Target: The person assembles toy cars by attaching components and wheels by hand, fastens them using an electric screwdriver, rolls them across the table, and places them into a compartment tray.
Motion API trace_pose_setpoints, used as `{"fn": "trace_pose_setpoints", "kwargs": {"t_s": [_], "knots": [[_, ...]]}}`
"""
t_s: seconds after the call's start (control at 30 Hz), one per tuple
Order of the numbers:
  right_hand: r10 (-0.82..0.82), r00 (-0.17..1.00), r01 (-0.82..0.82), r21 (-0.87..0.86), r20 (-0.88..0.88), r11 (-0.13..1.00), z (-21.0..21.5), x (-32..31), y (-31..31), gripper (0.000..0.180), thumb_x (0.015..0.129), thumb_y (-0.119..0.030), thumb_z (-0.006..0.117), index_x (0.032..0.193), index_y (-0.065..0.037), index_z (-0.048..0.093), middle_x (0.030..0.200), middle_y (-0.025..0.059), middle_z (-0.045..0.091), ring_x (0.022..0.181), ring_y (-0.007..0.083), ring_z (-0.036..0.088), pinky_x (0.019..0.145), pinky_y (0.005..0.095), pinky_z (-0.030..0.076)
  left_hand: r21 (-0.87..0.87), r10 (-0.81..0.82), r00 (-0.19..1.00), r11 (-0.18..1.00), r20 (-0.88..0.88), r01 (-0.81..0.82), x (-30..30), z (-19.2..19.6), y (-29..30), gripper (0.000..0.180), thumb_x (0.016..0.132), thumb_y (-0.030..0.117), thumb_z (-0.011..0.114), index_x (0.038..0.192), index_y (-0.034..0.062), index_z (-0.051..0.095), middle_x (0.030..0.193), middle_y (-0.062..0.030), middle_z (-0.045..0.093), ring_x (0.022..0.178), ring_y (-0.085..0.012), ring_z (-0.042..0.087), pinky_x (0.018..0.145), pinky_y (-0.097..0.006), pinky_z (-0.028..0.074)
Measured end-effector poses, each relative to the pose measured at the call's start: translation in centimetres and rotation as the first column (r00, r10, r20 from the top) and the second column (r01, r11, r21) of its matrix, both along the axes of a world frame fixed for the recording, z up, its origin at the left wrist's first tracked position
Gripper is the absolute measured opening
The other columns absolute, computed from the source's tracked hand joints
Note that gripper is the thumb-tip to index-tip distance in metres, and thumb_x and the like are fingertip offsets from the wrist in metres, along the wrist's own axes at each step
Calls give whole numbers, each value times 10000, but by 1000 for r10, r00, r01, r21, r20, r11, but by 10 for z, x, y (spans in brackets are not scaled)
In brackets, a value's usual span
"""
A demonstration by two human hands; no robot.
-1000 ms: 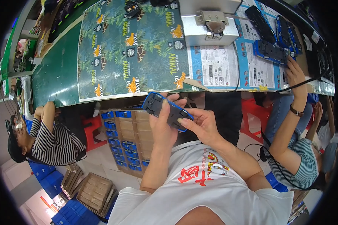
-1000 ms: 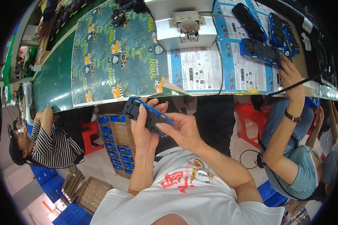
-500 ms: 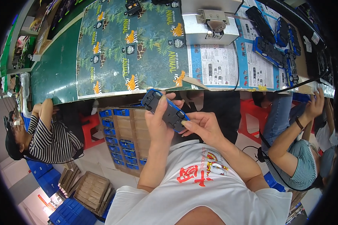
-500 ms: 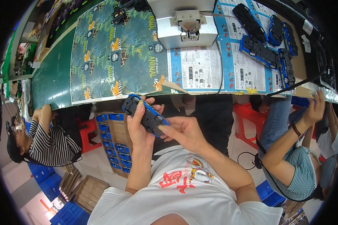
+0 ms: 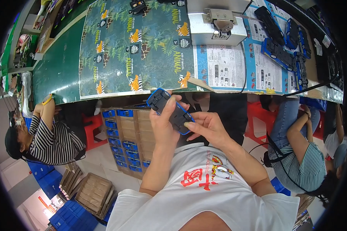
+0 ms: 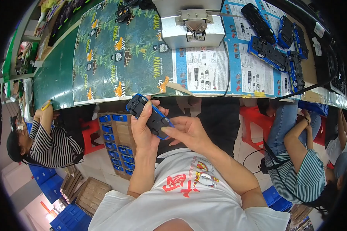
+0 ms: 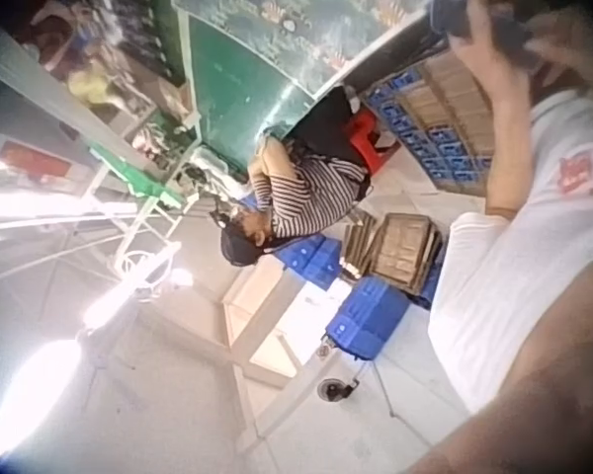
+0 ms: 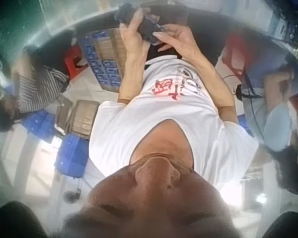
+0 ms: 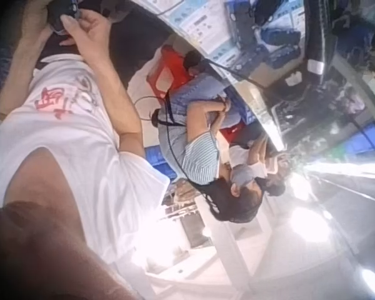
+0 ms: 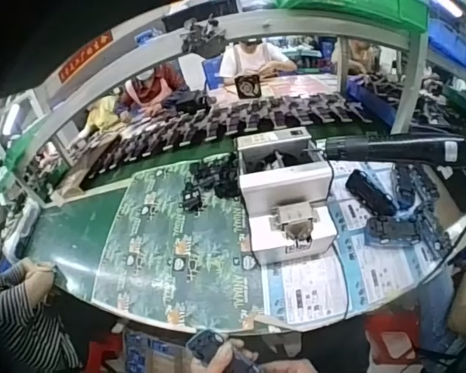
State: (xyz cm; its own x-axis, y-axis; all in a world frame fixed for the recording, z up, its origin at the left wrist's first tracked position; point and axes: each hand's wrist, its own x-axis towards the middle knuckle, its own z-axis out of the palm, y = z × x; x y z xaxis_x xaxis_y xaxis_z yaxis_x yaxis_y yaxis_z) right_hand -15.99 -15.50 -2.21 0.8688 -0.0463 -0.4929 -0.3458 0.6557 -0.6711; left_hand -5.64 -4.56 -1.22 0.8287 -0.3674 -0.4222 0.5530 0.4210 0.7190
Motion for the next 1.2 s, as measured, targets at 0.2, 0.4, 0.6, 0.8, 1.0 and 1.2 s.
{"fn": "trace_pose_setpoints", "kwargs": {"t_s": [0.2,0.4,0.6,0.8,1.0,1.2], "knots": [[-94,994,100,-104,64,989,1,-2,14,312,877,-56,729,1132,84,614,932,121,706,811,146,693,664,273,598,48,11,996,999,-91,-7,1,13,-7,395,878,74,711,1234,38,545,951,-115,668,747,-196,679,617,-327,578],[-109,987,121,-109,117,987,-5,-9,14,255,886,16,679,1115,106,613,961,137,701,793,163,696,687,288,615,66,-5,999,998,-35,7,-7,5,-9,398,886,129,715,1231,18,552,954,-112,666,753,-186,677,641,-309,563],[-87,972,187,-497,217,847,3,4,-22,301,905,-40,652,1189,53,615,1008,103,700,856,119,665,722,242,538,64,-163,982,985,98,158,0,7,3,304,875,106,736,1139,17,612,944,-74,691,770,-137,670,687,-303,565],[35,910,224,-563,412,796,50,54,-16,352,902,-137,677,1200,37,610,1170,121,654,1024,171,622,929,304,473,227,-337,832,938,440,260,-10,22,-6,323,856,73,699,1152,-20,612,1020,-48,670,932,-86,598,825,-259,493],[-39,924,182,-347,381,920,51,57,-13,292,913,-188,641,1082,51,644,1103,161,674,1017,215,634,942,337,476,257,-357,825,929,438,266,-9,21,0,329,840,78,725,1130,-28,611,975,-39,656,889,-85,592,794,-261,496],[-118,911,254,-314,395,915,40,54,-12,250,894,-152,660,1037,53,664,1047,192,690,981,244,660,912,359,505,236,-356,823,932,442,276,-13,15,-3,308,842,89,747,1099,-23,621,910,-17,652,834,-65,580,740,-250,495]]}}
